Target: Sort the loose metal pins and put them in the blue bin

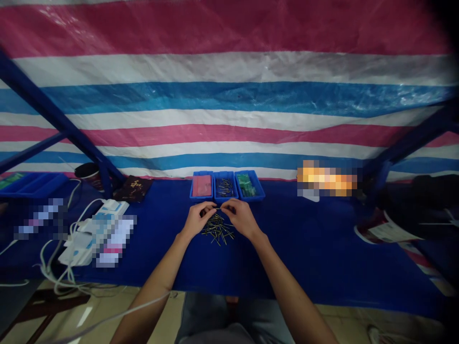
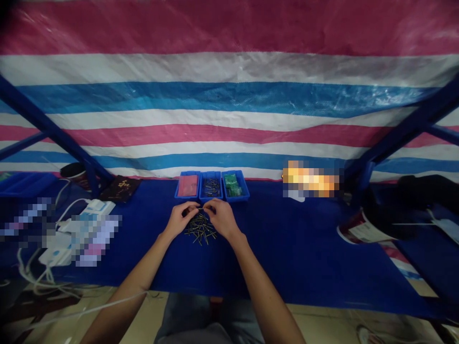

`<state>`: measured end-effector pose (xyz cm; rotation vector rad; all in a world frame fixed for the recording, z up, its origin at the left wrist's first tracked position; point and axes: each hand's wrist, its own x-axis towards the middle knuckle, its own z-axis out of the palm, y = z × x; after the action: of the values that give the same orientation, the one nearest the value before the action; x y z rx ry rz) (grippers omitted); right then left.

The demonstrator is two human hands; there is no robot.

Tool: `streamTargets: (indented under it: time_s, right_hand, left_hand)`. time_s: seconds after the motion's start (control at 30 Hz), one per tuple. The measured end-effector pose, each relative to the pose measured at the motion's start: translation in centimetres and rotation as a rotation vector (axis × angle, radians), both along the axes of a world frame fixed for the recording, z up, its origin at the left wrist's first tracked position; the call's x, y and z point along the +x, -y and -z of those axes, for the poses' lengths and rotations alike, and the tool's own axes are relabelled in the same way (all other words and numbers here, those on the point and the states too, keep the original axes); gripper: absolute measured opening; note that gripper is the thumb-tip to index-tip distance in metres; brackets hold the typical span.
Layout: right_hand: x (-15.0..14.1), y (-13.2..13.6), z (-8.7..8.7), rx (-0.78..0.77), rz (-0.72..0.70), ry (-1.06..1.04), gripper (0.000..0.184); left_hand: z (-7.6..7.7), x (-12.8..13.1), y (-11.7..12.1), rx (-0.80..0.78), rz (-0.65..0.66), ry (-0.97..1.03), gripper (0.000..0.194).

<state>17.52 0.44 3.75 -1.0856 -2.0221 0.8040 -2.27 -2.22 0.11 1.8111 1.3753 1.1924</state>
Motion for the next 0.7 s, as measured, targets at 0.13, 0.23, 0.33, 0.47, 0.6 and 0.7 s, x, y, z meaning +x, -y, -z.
streamTargets:
  time_s: [0.13,0.23,0.33,0.47,0.6,0.7]
  right_hand:
    - [-1.5,-1.2,0.0,0.095,-0.13,-0.009,0.015]
    - [-1.8,-1.1,0.8,0.141,-0.139,-0.057,0.017]
    - [-1.6,-0.7,1.7,0.179,-0.099,-0.068,0.021]
    - [-1.3,-0.4,2.1,0.221,-0.082,-0.036,0.025]
    - [-1.5,-0.4,1.7,0.232,-0.107,-0.018,0.027]
    - [-2.1,-0.3,1.4,0.229,-0.134,-0.021,0.027]
  left_hand:
    - [0.3,-0.1,-0.2,0.048,-0.02,-0.061,0.028]
    - [0.3,-0.2,-0.1,0.069,-0.015,-0.088,0.031]
    - [0.2,-0.2,0.0,0.066,-0.03,-0.087,0.029]
    - [0.0,0.0,0.0,0.072,-0.021,-0.092,0.027]
    - [-0.2,0.0,0.0,0.096,-0.013,-0.117,0.023]
    - [0.0,0.0,0.0,0.121,0.005,-0.116,0.019]
